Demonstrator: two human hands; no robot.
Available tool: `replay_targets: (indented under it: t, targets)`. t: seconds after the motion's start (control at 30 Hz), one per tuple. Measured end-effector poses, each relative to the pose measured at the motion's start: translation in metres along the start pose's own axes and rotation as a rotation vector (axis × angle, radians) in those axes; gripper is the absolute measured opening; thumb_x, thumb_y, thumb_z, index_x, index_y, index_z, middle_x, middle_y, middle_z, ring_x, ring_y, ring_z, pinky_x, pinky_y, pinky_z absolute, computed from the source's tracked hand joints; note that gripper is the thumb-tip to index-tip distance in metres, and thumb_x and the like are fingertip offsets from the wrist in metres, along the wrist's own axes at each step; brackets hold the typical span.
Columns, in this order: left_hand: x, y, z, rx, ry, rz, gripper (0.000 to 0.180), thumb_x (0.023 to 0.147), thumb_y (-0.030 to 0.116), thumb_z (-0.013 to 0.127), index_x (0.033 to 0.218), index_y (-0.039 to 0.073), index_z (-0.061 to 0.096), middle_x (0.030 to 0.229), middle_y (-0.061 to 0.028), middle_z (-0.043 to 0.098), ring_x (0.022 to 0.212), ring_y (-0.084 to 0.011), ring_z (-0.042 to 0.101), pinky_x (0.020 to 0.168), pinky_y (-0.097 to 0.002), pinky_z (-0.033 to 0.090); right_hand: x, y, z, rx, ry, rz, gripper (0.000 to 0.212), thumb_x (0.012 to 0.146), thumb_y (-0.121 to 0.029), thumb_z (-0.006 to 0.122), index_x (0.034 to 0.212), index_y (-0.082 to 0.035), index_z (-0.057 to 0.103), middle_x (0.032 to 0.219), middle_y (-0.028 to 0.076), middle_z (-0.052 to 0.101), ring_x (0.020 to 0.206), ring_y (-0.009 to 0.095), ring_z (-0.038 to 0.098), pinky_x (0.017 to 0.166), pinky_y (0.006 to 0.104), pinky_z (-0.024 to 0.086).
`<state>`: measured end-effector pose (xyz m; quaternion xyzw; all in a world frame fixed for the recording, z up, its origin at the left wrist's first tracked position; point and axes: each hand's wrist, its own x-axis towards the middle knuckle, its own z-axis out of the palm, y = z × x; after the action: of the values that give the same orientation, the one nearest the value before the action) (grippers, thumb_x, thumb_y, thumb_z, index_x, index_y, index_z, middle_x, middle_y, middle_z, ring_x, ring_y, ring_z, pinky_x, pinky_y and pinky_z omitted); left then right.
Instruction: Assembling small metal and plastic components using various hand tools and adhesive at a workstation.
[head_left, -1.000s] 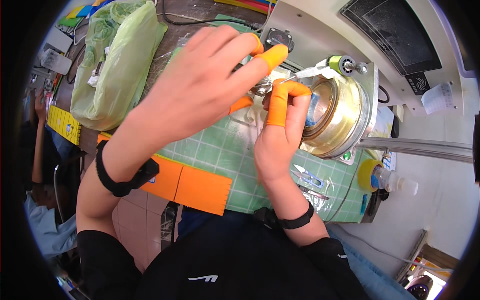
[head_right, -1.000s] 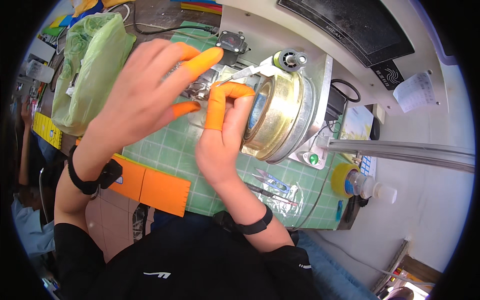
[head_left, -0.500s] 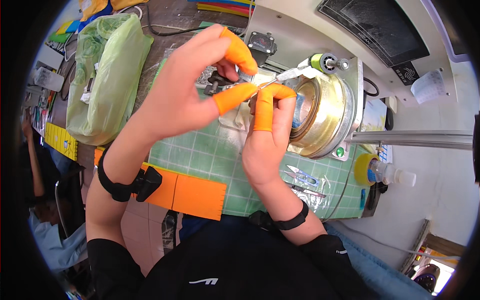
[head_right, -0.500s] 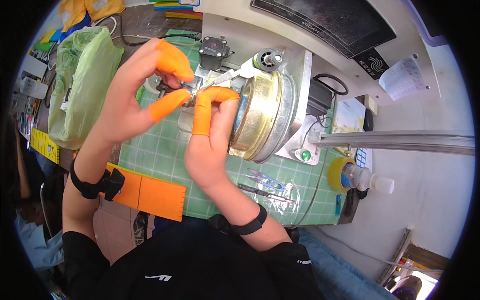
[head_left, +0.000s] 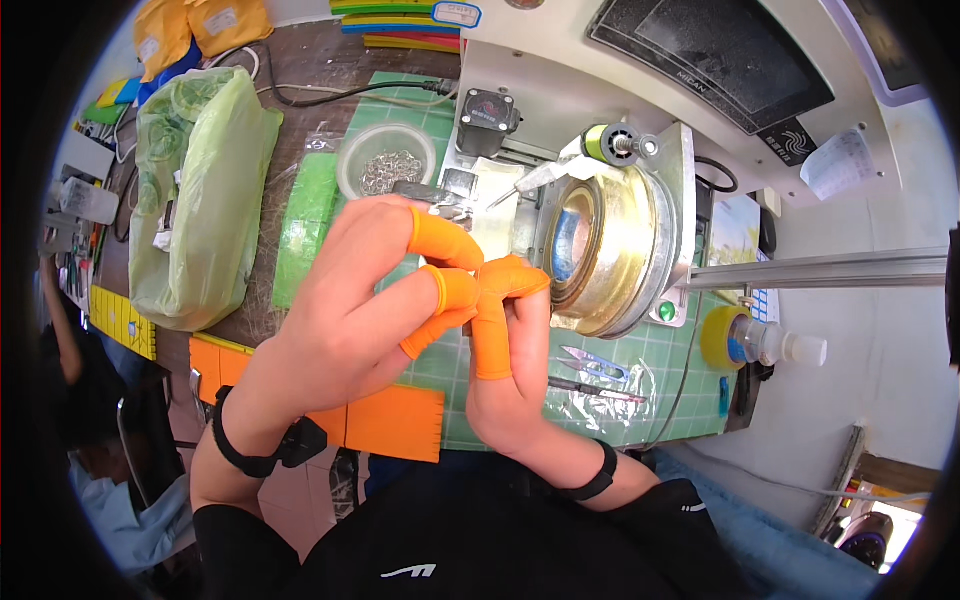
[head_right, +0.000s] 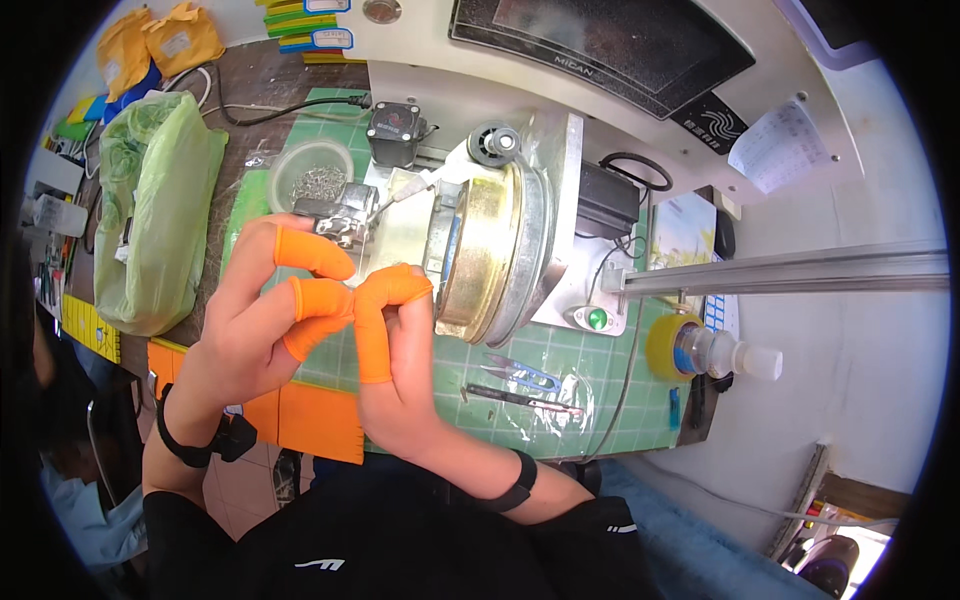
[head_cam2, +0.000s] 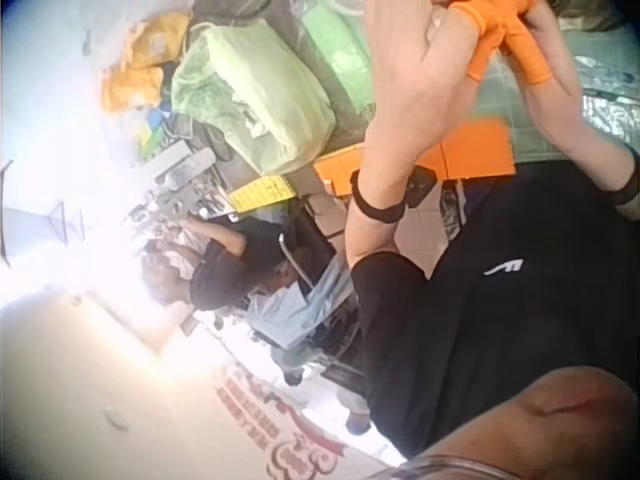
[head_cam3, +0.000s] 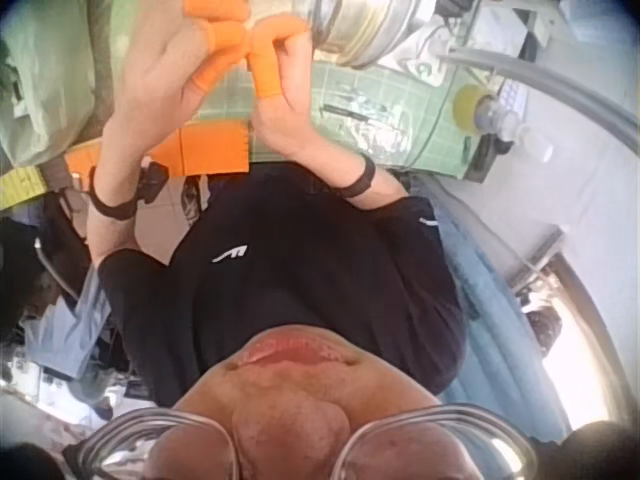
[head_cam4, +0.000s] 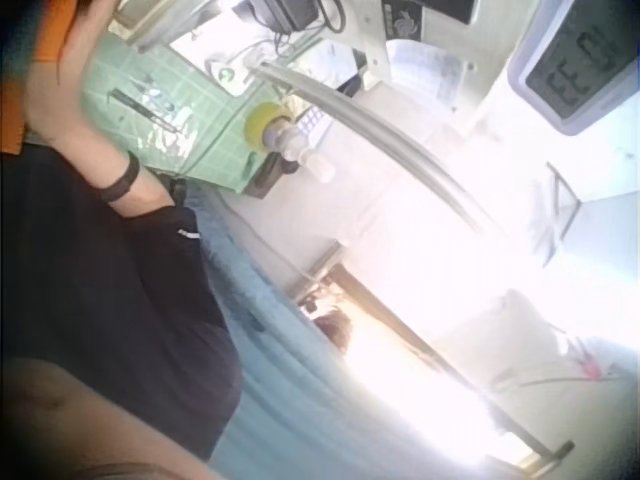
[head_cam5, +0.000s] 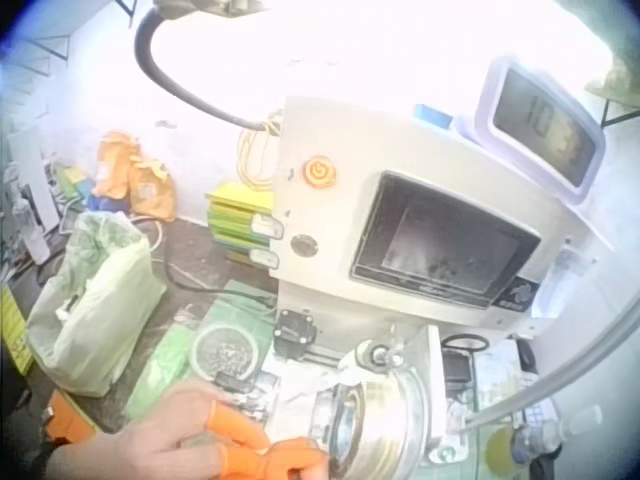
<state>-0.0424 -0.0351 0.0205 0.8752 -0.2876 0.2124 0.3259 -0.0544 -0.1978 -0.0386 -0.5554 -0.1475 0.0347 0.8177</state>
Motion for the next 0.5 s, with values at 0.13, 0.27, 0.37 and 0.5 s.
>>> replay_targets:
  t: [0.13, 0.27, 0.37, 0.5]
  targets:
    - [0.013, -0.018, 0.002, -0.165, 0.029, 0.023, 0.016, 0.085, 0.005, 0.079, 0.096, 0.001, 0.068, 0.095, -0.0103, 0.071, 0.088, -0.0290, 0.068, 0.106, -0.0563, 0.050, 0.005, -0.014, 0.004, 0.186, 0.049, 0.270, 0.020, 0.113, -0.023, 0.043, 0.126, -0.008, 0.045, 0.108, 0.003, 0.050, 0.098, 0.012, 0.050, 0.090, 0.0288, 0.041]
    - [0.013, -0.030, 0.015, -0.410, 0.064, -0.050, 0.015, 0.086, 0.002, 0.078, 0.098, 0.004, 0.069, 0.094, -0.0085, 0.073, 0.093, -0.0279, 0.072, 0.107, -0.0507, 0.052, -0.015, -0.024, -0.031, 0.445, -0.196, 0.580, 0.035, 0.114, -0.037, 0.037, 0.124, -0.005, 0.048, 0.098, 0.003, 0.053, 0.085, 0.013, 0.051, 0.082, 0.0295, 0.043]
    - [0.009, -0.033, 0.017, -0.498, 0.081, -0.089, 0.015, 0.089, 0.006, 0.077, 0.103, 0.007, 0.070, 0.098, -0.0054, 0.074, 0.099, -0.0273, 0.073, 0.109, -0.0430, 0.052, -0.037, -0.075, -0.070, -0.245, -0.204, 0.396, 0.051, 0.109, -0.041, 0.045, 0.078, -0.004, 0.059, 0.072, 0.008, 0.057, 0.067, 0.020, 0.054, 0.065, 0.0354, 0.046]
    - [0.015, -0.036, 0.015, -0.713, 0.078, 0.030, 0.011, 0.094, 0.010, 0.073, 0.100, 0.004, 0.067, 0.094, -0.0080, 0.069, 0.086, -0.0290, 0.069, 0.075, -0.0393, 0.052, -0.040, -0.148, -0.206, -0.339, 0.259, -0.410, 0.033, 0.096, -0.021, 0.074, 0.110, 0.006, 0.063, 0.092, 0.017, 0.063, 0.086, 0.028, 0.060, 0.079, 0.0429, 0.051]
